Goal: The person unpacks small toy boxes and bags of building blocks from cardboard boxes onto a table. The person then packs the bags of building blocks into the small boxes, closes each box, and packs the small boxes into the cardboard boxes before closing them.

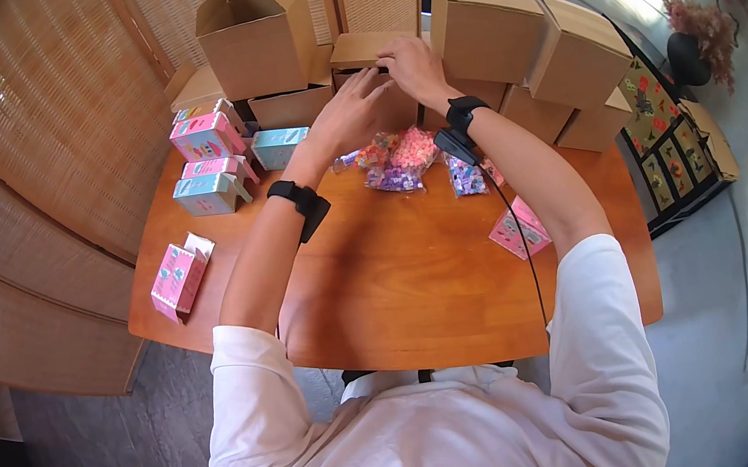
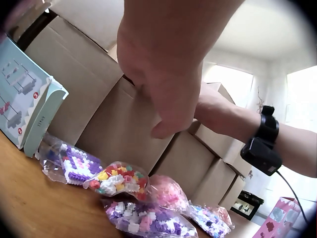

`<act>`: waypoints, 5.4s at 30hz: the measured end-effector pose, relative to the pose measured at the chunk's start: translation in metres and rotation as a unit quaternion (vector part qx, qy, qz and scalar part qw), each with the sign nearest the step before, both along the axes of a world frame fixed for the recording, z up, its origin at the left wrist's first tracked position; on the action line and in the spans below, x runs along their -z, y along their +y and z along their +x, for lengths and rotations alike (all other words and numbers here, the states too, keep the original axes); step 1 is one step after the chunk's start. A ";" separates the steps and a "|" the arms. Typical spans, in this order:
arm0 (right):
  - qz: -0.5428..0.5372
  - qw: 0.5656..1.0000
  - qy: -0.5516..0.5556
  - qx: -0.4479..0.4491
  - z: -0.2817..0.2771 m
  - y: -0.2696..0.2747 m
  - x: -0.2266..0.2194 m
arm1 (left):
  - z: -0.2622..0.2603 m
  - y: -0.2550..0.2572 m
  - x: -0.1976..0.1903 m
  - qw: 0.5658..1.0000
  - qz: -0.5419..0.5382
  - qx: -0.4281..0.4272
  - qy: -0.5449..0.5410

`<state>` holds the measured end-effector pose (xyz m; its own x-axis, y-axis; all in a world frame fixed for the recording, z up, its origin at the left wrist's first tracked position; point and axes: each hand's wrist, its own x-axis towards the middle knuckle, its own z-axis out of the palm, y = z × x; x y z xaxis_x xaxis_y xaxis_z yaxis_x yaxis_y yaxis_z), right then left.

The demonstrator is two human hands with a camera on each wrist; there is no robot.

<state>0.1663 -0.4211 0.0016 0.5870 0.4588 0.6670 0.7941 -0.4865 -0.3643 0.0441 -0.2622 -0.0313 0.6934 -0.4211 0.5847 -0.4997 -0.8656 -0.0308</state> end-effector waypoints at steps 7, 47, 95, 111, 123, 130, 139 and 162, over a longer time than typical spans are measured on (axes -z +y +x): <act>-0.141 0.987 -0.074 0.011 -0.001 -0.002 0.009 | -0.037 -0.003 -0.006 0.998 -0.016 -0.025 0.052; -0.061 0.992 0.102 0.040 -0.249 -0.283 0.027 | -0.274 0.084 0.032 0.938 -0.036 -0.332 0.092; 0.180 0.948 0.254 0.069 -0.189 -0.298 0.085 | -0.152 -0.059 0.037 0.732 -0.580 0.104 0.340; 0.208 0.895 0.392 -0.050 -0.204 -0.248 0.079 | -0.178 -0.048 0.053 0.875 -0.391 0.168 0.228; 0.112 0.885 0.408 -0.194 -0.186 -0.136 0.080 | -0.198 -0.062 0.037 0.901 -0.213 0.252 0.281; 0.034 0.918 0.316 -0.237 -0.179 -0.108 0.077 | -0.196 -0.059 0.042 0.929 -0.180 0.201 0.254; -0.040 0.994 0.093 0.039 -0.143 -0.194 0.061 | -0.196 -0.052 0.042 0.921 -0.255 0.179 0.236; 0.411 0.844 0.284 -0.196 -0.208 -0.231 0.022 | -0.198 -0.054 0.045 0.846 -0.360 0.195 0.341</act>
